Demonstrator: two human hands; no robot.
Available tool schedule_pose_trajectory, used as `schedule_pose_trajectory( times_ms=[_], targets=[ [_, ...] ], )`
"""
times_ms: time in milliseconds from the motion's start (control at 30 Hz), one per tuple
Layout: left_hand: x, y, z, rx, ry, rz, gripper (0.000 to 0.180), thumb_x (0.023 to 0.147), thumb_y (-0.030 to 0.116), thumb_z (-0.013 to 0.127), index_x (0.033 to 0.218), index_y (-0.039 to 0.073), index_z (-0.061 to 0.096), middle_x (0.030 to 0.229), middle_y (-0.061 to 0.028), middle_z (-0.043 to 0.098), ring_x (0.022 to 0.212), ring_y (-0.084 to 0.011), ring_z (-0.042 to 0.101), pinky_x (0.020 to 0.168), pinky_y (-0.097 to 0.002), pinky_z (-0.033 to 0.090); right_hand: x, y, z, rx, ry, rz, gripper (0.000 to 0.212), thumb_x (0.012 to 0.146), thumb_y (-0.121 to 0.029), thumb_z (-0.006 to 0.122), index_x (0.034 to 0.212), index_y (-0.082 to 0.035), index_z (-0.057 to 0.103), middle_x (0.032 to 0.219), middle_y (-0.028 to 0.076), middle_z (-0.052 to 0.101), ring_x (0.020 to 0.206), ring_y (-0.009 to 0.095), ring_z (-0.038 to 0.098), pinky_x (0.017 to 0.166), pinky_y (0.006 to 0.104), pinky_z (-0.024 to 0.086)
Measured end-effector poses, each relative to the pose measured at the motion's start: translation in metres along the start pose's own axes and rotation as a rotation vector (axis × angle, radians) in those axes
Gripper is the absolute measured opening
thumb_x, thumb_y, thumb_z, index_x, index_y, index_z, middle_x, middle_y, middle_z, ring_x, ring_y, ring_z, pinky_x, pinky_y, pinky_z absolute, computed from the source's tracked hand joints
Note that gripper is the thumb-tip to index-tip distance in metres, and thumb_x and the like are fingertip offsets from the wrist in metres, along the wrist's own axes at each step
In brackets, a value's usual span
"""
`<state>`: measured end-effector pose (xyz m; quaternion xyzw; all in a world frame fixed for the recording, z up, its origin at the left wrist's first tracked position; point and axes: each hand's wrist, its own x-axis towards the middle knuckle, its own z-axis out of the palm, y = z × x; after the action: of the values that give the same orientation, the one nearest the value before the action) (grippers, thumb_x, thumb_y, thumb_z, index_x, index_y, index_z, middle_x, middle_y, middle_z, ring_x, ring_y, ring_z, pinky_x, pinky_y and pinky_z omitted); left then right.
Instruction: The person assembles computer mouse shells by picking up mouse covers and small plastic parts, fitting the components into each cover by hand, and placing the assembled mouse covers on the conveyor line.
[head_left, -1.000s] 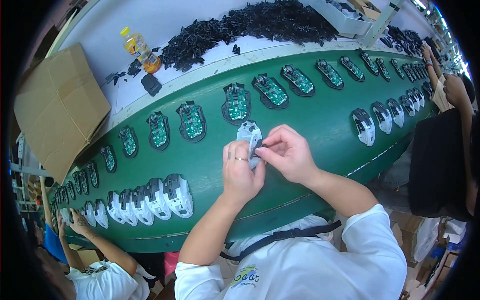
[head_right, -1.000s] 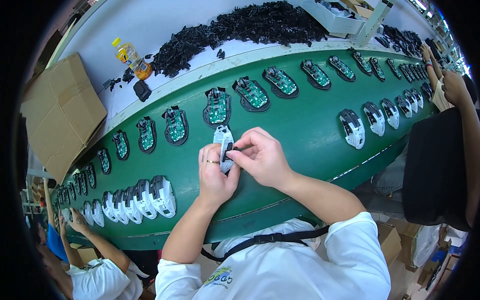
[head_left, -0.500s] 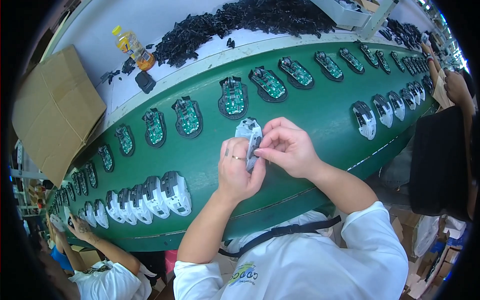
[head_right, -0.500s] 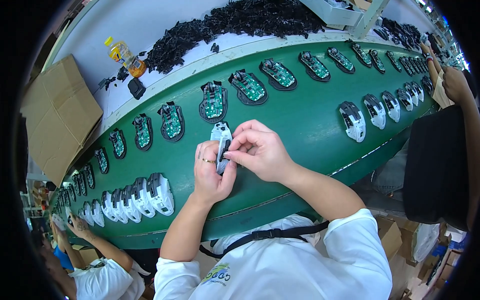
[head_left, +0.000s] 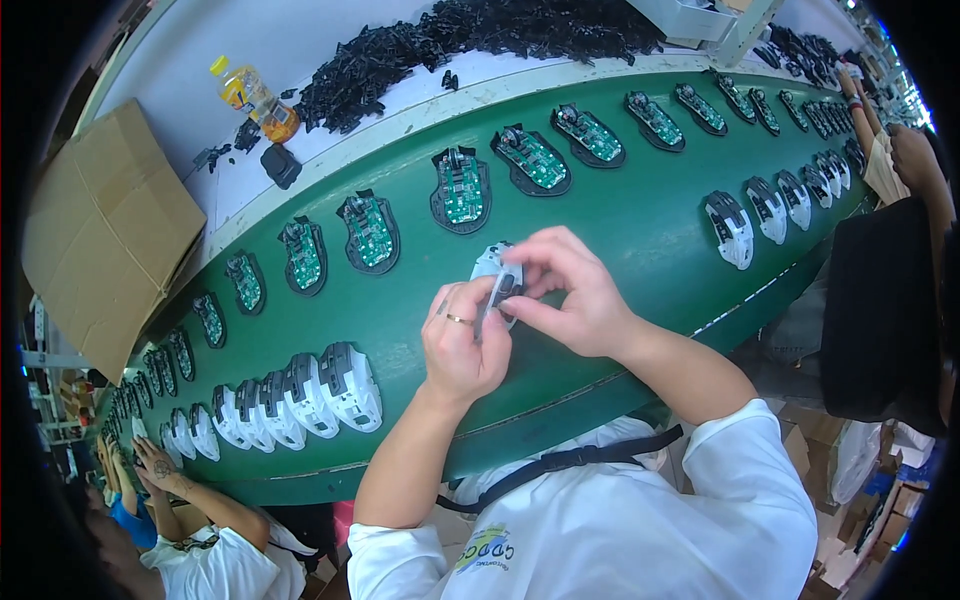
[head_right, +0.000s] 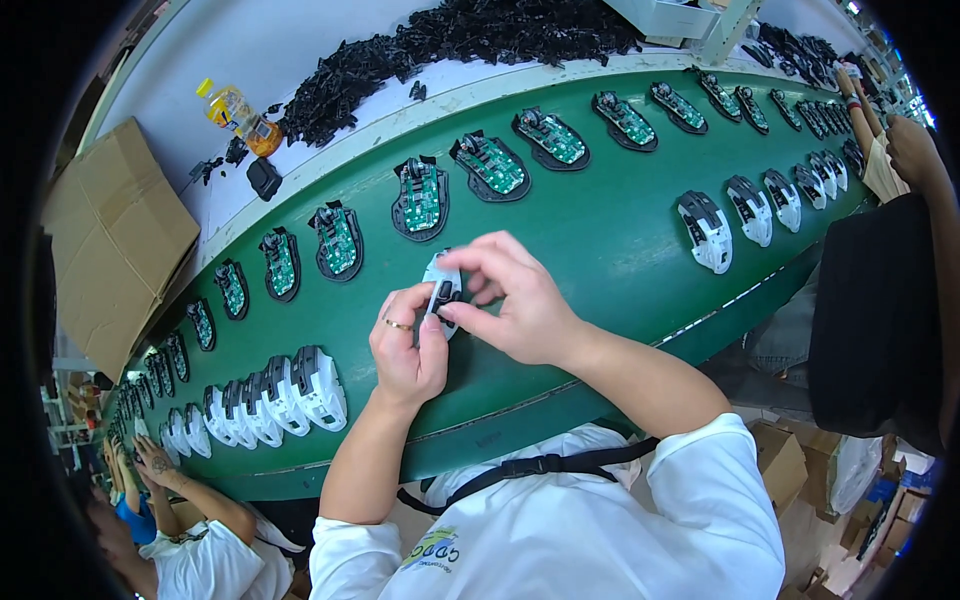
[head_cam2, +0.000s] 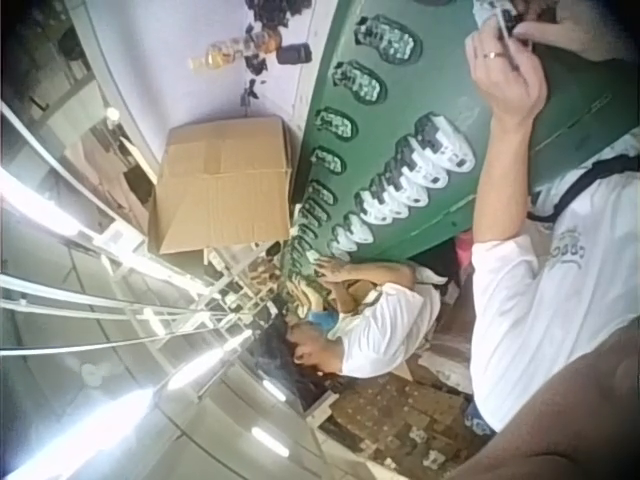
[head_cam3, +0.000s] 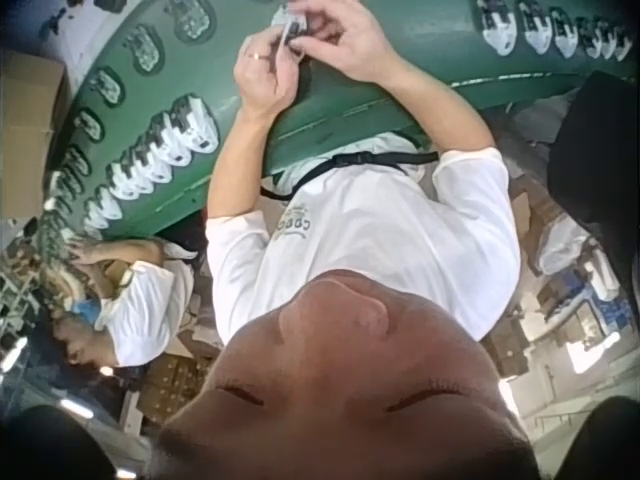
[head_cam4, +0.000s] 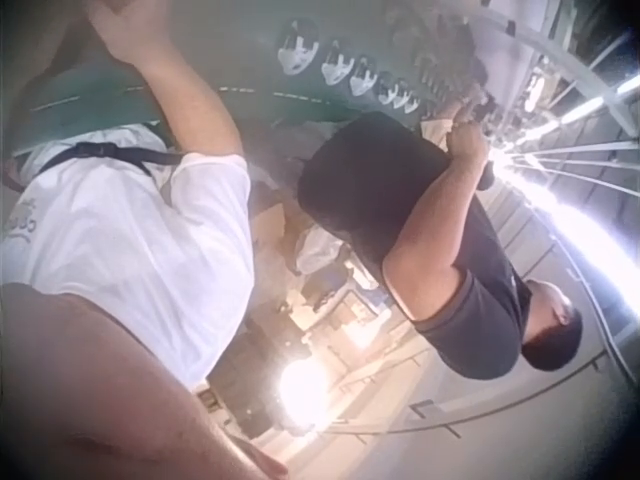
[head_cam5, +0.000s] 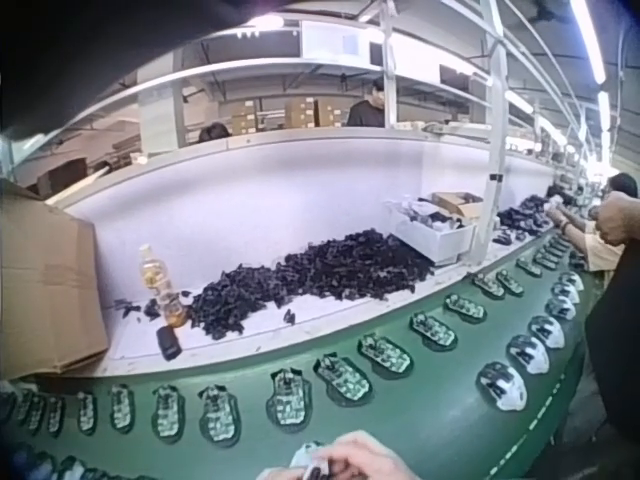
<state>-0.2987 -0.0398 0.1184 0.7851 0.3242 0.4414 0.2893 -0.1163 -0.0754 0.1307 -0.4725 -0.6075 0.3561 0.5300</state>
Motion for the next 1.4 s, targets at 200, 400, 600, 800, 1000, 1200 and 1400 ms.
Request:
schedule_pose_trajectory(
  times_ms=[200,400,600,800,1000,1200,1400],
  targets=[
    [0.0,-0.001,0.003,-0.003,0.076,0.157,0.025,0.078,0.002,0.065,0.103,-0.002,0.066,0.089,-0.0169,0.07,0.08,-0.0355,0.067,0.075,-0.0418,0.055,-0.002,-0.004,0.005,0.628,-0.188,0.345,0.076,0.093,0.004,0.064,0.158,-0.006,0.027,0.152,0.012,0.043,0.135,0.02,0.049,0.106,0.0367,0.05],
    [0.001,0.002,0.001,-0.022,0.102,0.173,0.024,0.077,0.001,0.065,0.101,-0.002,0.067,0.089,-0.0164,0.07,0.08,-0.0347,0.067,0.075,-0.0414,0.055,-0.002,-0.009,0.008,0.672,-0.187,0.346,0.075,0.094,0.005,0.062,0.159,-0.005,0.025,0.155,0.015,0.041,0.137,0.023,0.048,0.112,0.0386,0.045],
    [0.001,0.004,-0.003,-0.016,0.089,0.176,0.024,0.076,0.0,0.065,0.1,-0.002,0.066,0.089,-0.0162,0.07,0.08,-0.0342,0.067,0.075,-0.0415,0.055,-0.005,0.001,0.012,0.701,-0.195,0.275,0.076,0.094,0.001,0.064,0.158,-0.003,0.024,0.155,0.016,0.04,0.138,0.024,0.047,0.115,0.0401,0.04],
    [0.0,0.006,0.0,0.007,0.103,0.15,0.024,0.075,0.0,0.065,0.1,-0.002,0.066,0.087,-0.0163,0.069,0.08,-0.0344,0.067,0.074,-0.0415,0.055,-0.007,-0.005,0.018,0.654,-0.154,0.312,0.074,0.095,0.001,0.064,0.157,-0.003,0.026,0.153,0.016,0.042,0.136,0.023,0.049,0.115,0.0402,0.04],
    [0.0,0.001,-0.01,0.048,-0.025,0.071,0.031,0.077,0.006,0.069,0.106,-0.001,0.065,0.102,-0.0204,0.068,0.093,-0.0346,0.067,0.08,-0.041,0.055,-0.004,0.002,0.02,0.645,-0.115,0.299,0.074,0.094,0.005,0.063,0.157,-0.006,0.027,0.149,0.012,0.042,0.13,0.021,0.051,0.106,0.0359,0.05],
    [-0.001,-0.005,-0.03,-1.023,0.038,-0.551,0.107,0.08,0.046,0.083,0.159,0.005,0.025,0.152,-0.015,0.042,0.132,-0.0281,0.052,0.106,-0.0424,0.047,0.02,-0.015,0.004,0.555,-0.33,0.132,0.077,0.091,0.006,0.065,0.157,-0.004,0.028,0.16,0.017,0.036,0.141,0.025,0.045,0.117,0.0444,0.038],
    [-0.003,-0.019,-0.03,-0.997,-0.155,-0.669,0.084,0.08,0.013,0.082,0.15,0.001,0.035,0.129,-0.008,0.055,0.118,-0.0168,0.055,0.103,-0.0351,0.046,0.102,-0.015,-0.012,0.208,-0.692,0.162,0.05,0.1,-0.015,0.065,0.147,-0.005,0.052,0.13,0.012,0.066,0.116,0.018,0.064,0.097,0.0331,0.053]
  ],
)
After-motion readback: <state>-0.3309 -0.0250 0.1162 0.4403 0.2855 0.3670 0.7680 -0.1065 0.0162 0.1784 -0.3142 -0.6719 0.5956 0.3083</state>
